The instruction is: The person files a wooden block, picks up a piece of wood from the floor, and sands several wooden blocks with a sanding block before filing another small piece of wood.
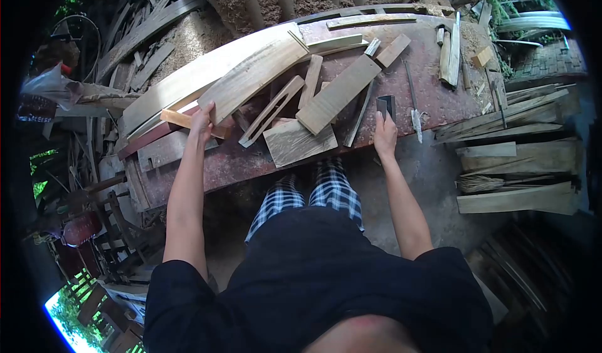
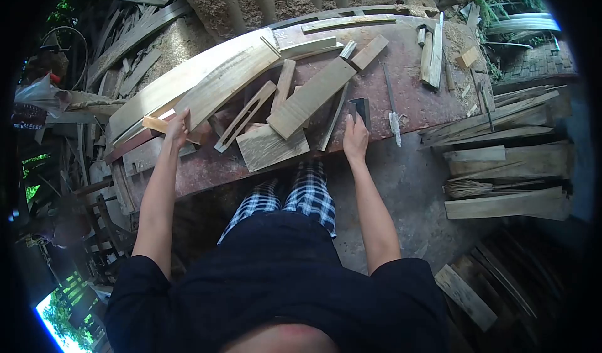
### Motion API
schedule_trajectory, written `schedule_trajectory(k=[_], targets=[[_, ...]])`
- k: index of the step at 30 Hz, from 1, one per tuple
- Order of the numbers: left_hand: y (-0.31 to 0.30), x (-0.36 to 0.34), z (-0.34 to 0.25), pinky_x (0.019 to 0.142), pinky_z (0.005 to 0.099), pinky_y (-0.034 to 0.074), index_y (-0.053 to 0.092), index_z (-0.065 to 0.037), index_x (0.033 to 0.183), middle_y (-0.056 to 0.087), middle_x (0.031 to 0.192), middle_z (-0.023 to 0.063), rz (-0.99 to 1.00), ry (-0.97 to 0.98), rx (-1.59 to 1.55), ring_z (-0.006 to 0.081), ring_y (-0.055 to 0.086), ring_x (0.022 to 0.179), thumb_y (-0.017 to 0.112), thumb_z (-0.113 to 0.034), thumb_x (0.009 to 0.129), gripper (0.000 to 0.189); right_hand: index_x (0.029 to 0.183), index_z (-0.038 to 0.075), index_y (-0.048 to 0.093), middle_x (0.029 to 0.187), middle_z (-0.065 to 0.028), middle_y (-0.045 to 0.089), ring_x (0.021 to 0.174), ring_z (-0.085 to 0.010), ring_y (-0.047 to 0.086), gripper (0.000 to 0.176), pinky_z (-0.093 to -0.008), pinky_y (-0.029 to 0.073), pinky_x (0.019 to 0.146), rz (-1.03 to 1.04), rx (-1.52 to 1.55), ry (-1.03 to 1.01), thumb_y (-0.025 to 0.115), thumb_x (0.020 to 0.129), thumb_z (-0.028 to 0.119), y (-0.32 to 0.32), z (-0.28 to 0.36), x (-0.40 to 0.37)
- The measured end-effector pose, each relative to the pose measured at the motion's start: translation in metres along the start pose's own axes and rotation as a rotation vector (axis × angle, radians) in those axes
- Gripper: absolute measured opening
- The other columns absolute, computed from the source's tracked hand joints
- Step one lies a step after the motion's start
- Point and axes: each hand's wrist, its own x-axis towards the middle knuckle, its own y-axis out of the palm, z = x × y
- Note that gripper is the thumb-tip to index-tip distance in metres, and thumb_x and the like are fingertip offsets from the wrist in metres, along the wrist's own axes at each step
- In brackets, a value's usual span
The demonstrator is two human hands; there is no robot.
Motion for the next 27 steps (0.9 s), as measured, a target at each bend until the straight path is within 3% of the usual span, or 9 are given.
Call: schedule_trajectory(k=[4, 6, 9, 12, 14, 16, 21, 24, 27], targets=[[0.034, -0.016, 0.003, 0.091, 0.0373, 0.049, 0.056, 0.004, 0.124, 0.065, 0.112, 0.0159, -0.272, 0.251, 0.438, 0.0293, 0.063, 0.103, 0.059, -0.018, 0.093, 0.038, 0.113, -0.003, 0.06, 0.093, -0.0275, 0.065, 0.092, -0.0458, 0.062, 0.037, -0.0475, 0.047, 0.079, -0.008, 0.043, -0.047, 0.047, 0.102, 0.03, 0.006, 0.009, -0.001], [0.069, -0.036, 0.014, 0.101, 0.0373, 0.043, 0.054, 0.005, 0.127, 0.06, 0.124, 0.021, -0.513, 0.973, 0.926, 0.0345, 0.057, 0.117, 0.06, -0.021, 0.093, 0.043, 0.123, -0.004, 0.057, 0.11, -0.0277, 0.064, 0.104, -0.045, 0.061, 0.039, -0.0474, 0.047, 0.088, 0.057, 0.01, 0.014, 0.046, 0.102, 0.026, 0.003, 0.017, -0.003], [0.14, -0.089, 0.025, 0.109, 0.0445, 0.036, 0.049, 0.003, 0.134, 0.05, 0.138, 0.0221, 0.068, 0.752, 0.78, 0.0372, 0.045, 0.131, 0.065, -0.032, 0.09, 0.059, 0.123, -0.003, 0.058, 0.109, -0.0271, 0.064, 0.104, -0.0444, 0.061, 0.037, -0.0467, 0.047, 0.087, 0.113, 0.057, 0.061, 0.046, 0.102, 0.025, 0.007, 0.02, -0.005], [0.198, -0.114, 0.066, 0.113, 0.0471, 0.03, 0.026, 0.002, 0.149, 0.037, 0.148, 0.0259, 0.139, 0.798, 1.269, 0.0383, 0.035, 0.137, 0.075, -0.064, 0.069, 0.115, 0.123, -0.003, 0.058, 0.109, -0.0266, 0.065, 0.103, -0.0441, 0.061, 0.037, -0.0464, 0.047, 0.087, 0.129, 0.064, 0.067, 0.046, 0.102, 0.025, 0.014, 0.019, -0.007], [0.219, -0.111, 0.081, 0.113, 0.0498, 0.027, 0.026, 0.0, 0.149, 0.042, 0.142, 0.0237, 0.07, 0.855, 1.287, 0.0364, 0.037, 0.135, 0.078, -0.058, 0.066, 0.114, 0.123, -0.002, 0.058, 0.11, -0.0266, 0.065, 0.104, -0.0439, 0.062, 0.037, -0.0463, 0.047, 0.087, 0.118, 0.06, 0.06, 0.046, 0.102, 0.025, 0.017, 0.021, -0.006], [0.233, -0.108, 0.08, 0.113, 0.0512, 0.026, 0.03, 0.0, 0.148, 0.048, 0.133, 0.021, 0.126, 0.692, 1.328, 0.0352, 0.043, 0.129, 0.08, -0.05, 0.064, 0.109, 0.115, -0.003, 0.06, 0.098, -0.0278, 0.066, 0.097, -0.0454, 0.063, 0.037, -0.0475, 0.047, 0.081, 0.02, 0.071, -0.065, 0.047, 0.102, 0.03, 0.017, 0.025, -0.007], [0.233, -0.152, 0.019, 0.092, 0.0449, 0.048, 0.034, -0.007, 0.146, 0.05, 0.118, 0.02, 0.159, 0.759, 0.98, 0.0359, 0.051, 0.115, 0.081, -0.033, 0.063, 0.099, 0.119, -0.003, 0.059, 0.104, -0.0277, 0.066, 0.1, -0.0446, 0.063, 0.039, -0.0462, 0.048, 0.084, 0.005, 0.057, -0.038, 0.047, 0.101, 0.03, 0.001, 0.027, 0.005], [0.214, -0.186, -0.027, 0.095, 0.0438, 0.05, 0.028, -0.008, 0.149, 0.045, 0.123, 0.0192, 0.266, 0.855, 0.906, 0.0346, 0.051, 0.118, 0.081, -0.022, 0.064, 0.101, 0.125, -0.004, 0.057, 0.123, -0.0263, 0.061, 0.117, -0.0402, 0.057, 0.037, -0.0421, 0.045, 0.1, 0.01, 0.115, -0.032, 0.047, 0.101, 0.021, 0.0, 0.068, 0.005], [0.197, -0.188, -0.015, 0.1, 0.0403, 0.049, 0.018, -0.005, 0.153, 0.038, 0.135, 0.0188, 0.336, 0.714, 0.634, 0.0318, 0.048, 0.124, 0.08, -0.008, 0.065, 0.108, 0.126, -0.003, 0.057, 0.128, -0.0238, 0.059, 0.123, -0.0368, 0.054, 0.035, -0.041, 0.041, 0.106, 0.192, 0.187, -0.305, 0.052, 0.097, 0.015, 0.037, 0.11, -0.022]])
